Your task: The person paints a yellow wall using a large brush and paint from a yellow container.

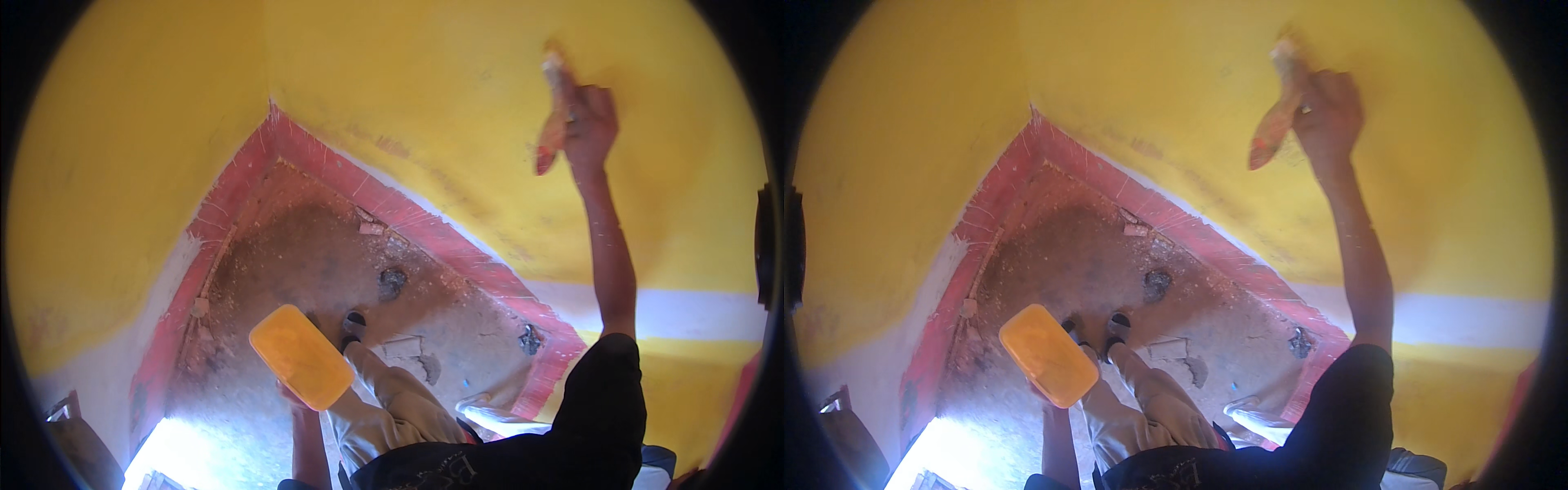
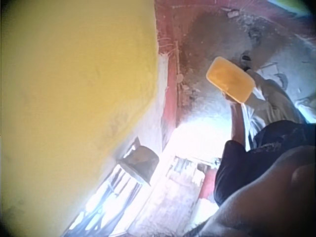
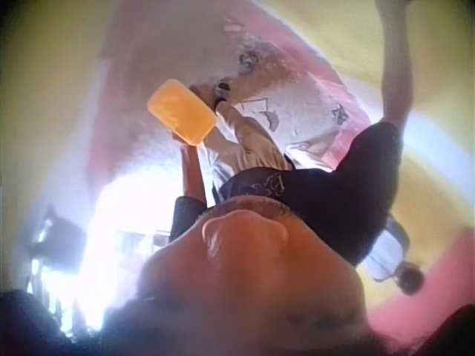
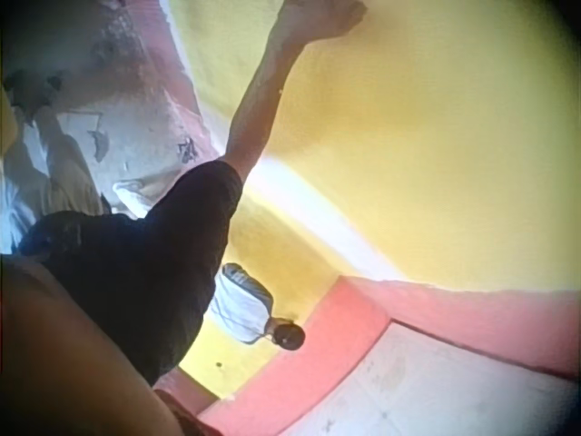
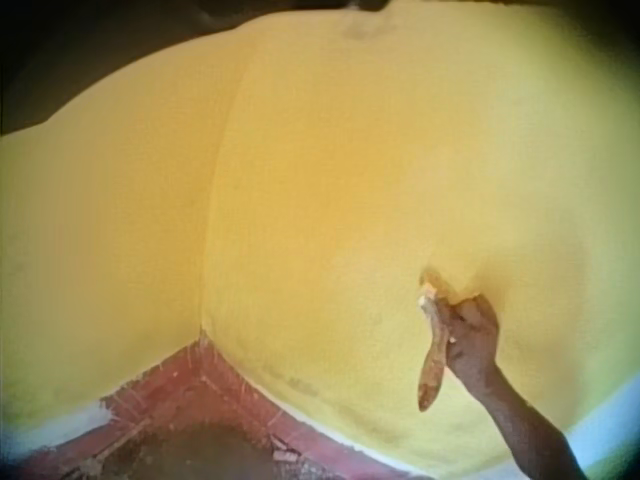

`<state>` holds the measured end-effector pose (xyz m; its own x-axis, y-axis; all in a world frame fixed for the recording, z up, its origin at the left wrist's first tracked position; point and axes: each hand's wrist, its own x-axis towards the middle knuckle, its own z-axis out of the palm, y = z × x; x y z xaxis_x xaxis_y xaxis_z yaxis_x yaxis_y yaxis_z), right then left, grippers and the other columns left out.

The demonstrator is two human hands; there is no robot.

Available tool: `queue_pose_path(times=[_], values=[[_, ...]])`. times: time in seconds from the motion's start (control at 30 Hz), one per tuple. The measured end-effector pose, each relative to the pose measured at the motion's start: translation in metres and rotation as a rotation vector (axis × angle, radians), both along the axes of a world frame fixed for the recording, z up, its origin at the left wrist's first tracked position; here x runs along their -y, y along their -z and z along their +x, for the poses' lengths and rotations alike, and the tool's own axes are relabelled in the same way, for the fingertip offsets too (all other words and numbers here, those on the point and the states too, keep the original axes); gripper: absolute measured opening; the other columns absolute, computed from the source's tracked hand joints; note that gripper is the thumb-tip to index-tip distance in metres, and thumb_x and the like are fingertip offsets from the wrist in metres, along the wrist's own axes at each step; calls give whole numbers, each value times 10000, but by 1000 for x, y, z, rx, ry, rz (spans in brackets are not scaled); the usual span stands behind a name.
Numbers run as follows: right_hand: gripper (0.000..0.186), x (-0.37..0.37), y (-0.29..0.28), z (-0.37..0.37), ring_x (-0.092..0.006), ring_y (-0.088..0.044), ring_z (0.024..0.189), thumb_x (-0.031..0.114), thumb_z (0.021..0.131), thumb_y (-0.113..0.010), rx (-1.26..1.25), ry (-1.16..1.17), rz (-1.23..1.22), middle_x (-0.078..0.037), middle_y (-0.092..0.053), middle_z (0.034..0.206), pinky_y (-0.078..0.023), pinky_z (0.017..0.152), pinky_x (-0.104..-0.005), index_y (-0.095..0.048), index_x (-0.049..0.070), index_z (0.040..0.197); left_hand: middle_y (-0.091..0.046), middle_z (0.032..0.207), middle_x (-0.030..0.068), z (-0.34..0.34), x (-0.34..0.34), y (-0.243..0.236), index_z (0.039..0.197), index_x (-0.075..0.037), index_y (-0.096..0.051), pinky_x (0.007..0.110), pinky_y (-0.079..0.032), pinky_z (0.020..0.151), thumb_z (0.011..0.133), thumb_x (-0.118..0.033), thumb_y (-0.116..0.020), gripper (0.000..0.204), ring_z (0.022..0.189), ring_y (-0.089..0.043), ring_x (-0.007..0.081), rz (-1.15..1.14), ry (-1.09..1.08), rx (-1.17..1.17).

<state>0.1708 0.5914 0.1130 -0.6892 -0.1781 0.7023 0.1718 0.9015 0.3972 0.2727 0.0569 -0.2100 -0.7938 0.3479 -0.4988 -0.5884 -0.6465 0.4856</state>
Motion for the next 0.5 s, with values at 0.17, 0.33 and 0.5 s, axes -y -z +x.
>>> queue_pose_path(times=[0.17, 0.33, 0.5], values=[[413, 2, 172, 7, -218, -505, 677, 54, 572, -656, 296, -25, -105, -14, -483, 689, -429, 578, -351, -641, 116, 980, -576, 1072, 114, 1, -3, 4, 1170, -20, -477, 371, -510, 747, 873, -388, -474, 473, 914, -591, 241, -1, 16, -1], [408, 8, 204, 12, -208, -538, 749, 76, 600, -643, 381, 27, -142, -2, -537, 792, -465, 657, -333, -635, 137, 1004, -571, 1082, 114, 0, 10, 9, 1177, -23, -472, 376, -504, 758, 869, -394, -478, 482, 926, -585, 245, -34, 17, -12], [453, -1, 32, 22, -199, -517, 618, 104, 592, -682, 152, -62, -152, -7, -567, 739, -426, 581, -335, -648, 176, 1038, -565, 1092, 115, -5, 19, -1, 1184, -26, -467, 382, -499, 768, 865, -399, -482, 491, 938, -579, 249, -51, -5, -25]])
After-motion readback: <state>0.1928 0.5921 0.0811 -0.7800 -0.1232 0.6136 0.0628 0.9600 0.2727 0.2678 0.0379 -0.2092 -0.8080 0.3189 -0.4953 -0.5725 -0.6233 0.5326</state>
